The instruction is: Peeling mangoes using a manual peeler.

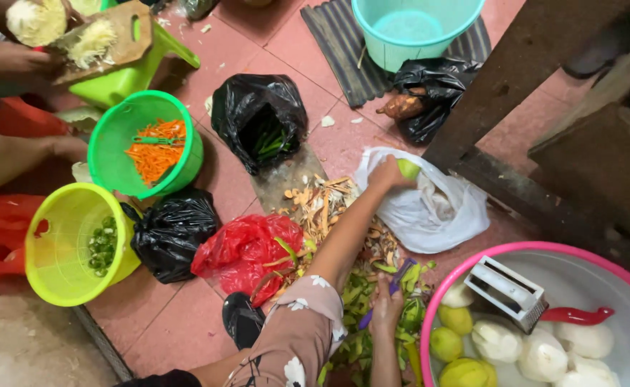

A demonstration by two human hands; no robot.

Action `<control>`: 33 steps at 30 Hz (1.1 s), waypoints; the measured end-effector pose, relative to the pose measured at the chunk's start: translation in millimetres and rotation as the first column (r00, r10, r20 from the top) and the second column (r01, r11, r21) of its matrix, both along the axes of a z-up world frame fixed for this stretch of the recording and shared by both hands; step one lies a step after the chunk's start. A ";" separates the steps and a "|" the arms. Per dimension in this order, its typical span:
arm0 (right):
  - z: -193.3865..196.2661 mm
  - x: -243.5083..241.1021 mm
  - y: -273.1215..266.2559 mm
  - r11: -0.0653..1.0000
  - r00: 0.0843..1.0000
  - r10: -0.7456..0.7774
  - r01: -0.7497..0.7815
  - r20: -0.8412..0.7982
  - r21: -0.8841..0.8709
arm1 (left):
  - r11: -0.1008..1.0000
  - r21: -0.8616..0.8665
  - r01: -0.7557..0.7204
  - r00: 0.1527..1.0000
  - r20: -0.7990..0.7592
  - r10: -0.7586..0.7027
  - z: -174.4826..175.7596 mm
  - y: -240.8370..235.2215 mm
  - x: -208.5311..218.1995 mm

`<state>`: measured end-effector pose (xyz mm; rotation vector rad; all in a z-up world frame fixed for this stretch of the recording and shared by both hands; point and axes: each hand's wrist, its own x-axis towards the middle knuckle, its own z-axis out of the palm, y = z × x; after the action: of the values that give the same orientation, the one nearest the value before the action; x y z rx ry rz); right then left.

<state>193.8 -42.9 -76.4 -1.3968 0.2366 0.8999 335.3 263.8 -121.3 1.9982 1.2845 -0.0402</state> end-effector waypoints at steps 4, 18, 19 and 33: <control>31.0 4.1 9.2 0.998 0.999 0.037 -0.038 0.033 0.051 | 0.977 -0.193 -0.092 0.992 0.064 0.106 57.1 -8.3 2.4; 23.1 58.2 75.3 0.949 0.779 0.024 0.179 0.627 -0.259 | 0.675 -0.594 -0.437 0.667 0.289 0.687 147.3 -124.3 -101.6; 26.5 59.7 80.4 0.942 0.780 0.029 0.187 0.626 -0.277 | 0.667 -0.607 -0.432 0.673 0.275 0.686 151.1 -117.1 -113.4; -37.8 146.7 118.2 0.937 0.660 0.113 0.177 0.743 -0.300 | 0.423 -0.851 0.312 0.239 0.501 0.832 253.1 -142.6 -227.6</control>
<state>340.5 75.3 -114.3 -1.9826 -0.2384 0.1685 107.7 121.2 131.8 0.4060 0.5128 0.5659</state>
